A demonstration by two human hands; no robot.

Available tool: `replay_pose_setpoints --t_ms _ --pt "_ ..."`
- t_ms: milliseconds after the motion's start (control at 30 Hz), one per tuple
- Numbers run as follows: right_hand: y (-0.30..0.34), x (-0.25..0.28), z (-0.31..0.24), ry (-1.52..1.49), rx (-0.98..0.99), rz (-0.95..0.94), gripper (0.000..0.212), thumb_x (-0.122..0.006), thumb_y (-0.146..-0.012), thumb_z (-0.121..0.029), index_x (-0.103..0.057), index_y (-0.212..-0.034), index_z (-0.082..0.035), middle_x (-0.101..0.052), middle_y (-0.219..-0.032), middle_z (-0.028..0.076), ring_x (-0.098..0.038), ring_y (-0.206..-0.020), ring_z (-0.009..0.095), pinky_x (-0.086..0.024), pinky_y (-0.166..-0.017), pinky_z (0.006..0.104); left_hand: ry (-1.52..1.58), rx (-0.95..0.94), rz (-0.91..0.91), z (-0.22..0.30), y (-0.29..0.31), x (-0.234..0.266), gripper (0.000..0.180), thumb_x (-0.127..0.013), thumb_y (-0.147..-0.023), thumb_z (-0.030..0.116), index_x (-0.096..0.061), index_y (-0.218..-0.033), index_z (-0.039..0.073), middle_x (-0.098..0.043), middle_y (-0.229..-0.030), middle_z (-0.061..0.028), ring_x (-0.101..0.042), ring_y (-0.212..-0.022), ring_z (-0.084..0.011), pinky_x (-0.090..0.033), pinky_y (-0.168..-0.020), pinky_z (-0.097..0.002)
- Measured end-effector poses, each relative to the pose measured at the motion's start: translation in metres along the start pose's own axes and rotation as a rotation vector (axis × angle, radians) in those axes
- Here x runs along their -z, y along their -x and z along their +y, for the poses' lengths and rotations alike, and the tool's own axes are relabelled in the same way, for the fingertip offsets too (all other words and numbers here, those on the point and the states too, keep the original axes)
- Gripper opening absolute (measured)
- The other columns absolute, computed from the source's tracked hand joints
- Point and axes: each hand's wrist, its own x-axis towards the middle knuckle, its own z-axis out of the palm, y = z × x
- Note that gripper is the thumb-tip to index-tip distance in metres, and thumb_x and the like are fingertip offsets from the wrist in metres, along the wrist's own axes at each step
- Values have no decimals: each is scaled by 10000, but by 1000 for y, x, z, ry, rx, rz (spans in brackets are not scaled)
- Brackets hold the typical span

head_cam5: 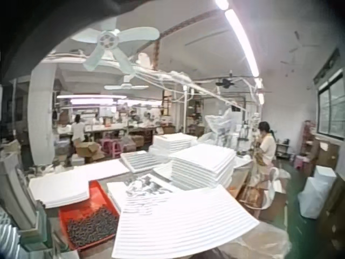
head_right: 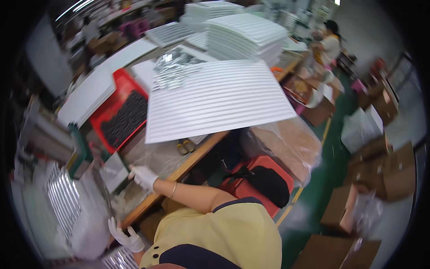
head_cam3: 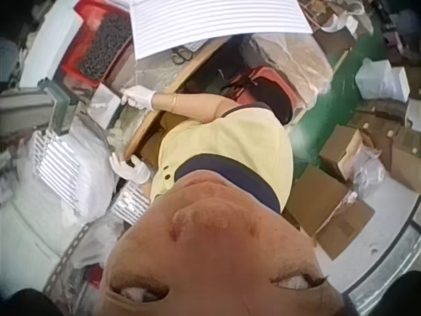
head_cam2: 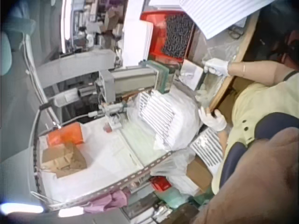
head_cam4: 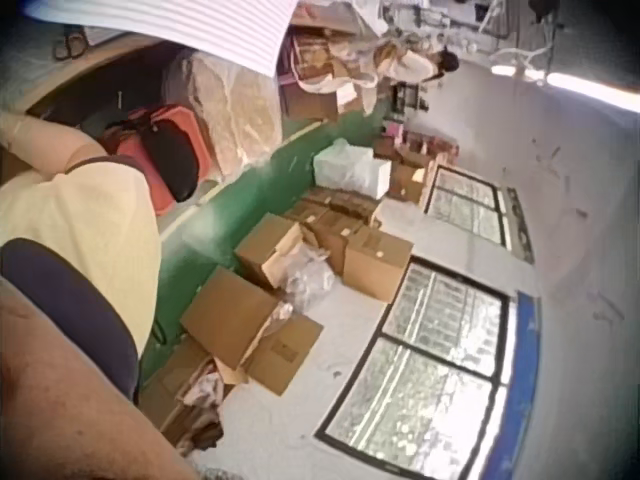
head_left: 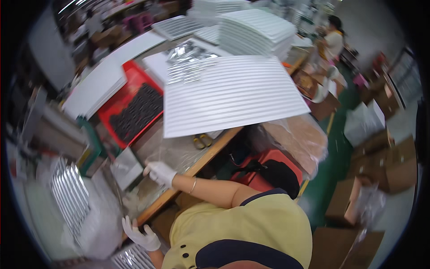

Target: Assembling chrome metal handles or hardware components by attaching plastic parts using a pneumatic press and applying glue with a brush.

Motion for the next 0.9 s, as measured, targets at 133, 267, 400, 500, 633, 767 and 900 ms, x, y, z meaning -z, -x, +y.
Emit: replay_pose_setpoints --t_ms 133,267,400,500,633,767,900 --pt "3 -2 -3 55 -10 -97 486 -400 -918 -517 -579 -781 -86 -334 -494 -29 -247 -366 95 -187 -353 280 68 -207 -111 6 -37 -45 279 -481 -885 185 -461 -1098 6 -474 -1248 -234 -447 -1161 -424 -367 -963 -538" --pt "-1 -3 -2 112 23 -73 460 -431 -915 -487 -579 -763 -79 -346 -500 -23 -279 -393 103 -209 -374 279 100 -247 -201 18 -56 -72 355 -528 -778 89 -471 -1122 23 -482 -1243 -218 -458 -1156 -399 -353 -985 -498" --pt "-19 -5 10 124 77 -78 407 -487 -903 -449 -579 -754 -82 -401 -520 1 -314 -413 112 -221 -379 284 211 -151 -229 30 -64 -89 409 -554 -707 7 -509 -1113 4 -493 -1241 -207 -459 -1158 -387 -358 -985 -474" --pt "-22 -7 10 179 19 -85 414 -509 -893 -455 -580 -754 -71 -405 -523 -6 -350 -426 113 -257 -379 276 107 6 -319 33 -68 -89 350 -556 -743 -30 -542 -1093 -22 -494 -1255 -181 -453 -1189 -313 -361 -998 -390" --pt "-22 -5 8 189 -9 -111 407 -535 -886 -443 -591 -784 -53 -498 -603 2 -459 -490 105 -327 -422 253 234 168 -349 36 -71 -88 292 -556 -760 -45 -569 -1052 -47 -501 -1248 -180 -469 -1173 -297 -357 -996 -373" --pt "-18 -8 6 169 -23 -95 418 -560 -866 -457 -609 -795 -49 -537 -622 4 -498 -501 104 -336 -425 245 228 160 -358 31 -68 -88 263 -553 -778 -43 -572 -1040 -43 -506 -1241 -166 -477 -1163 -286 -365 -985 -366" --pt "-25 -10 15 153 -3 -69 464 -567 -835 -519 -620 -755 -65 -482 -526 -4 -387 -408 106 -272 -368 259 272 233 -330 27 -64 -90 242 -581 -750 -37 -593 -992 -27 -531 -1208 -172 -472 -1159 -312 -373 -975 -389"
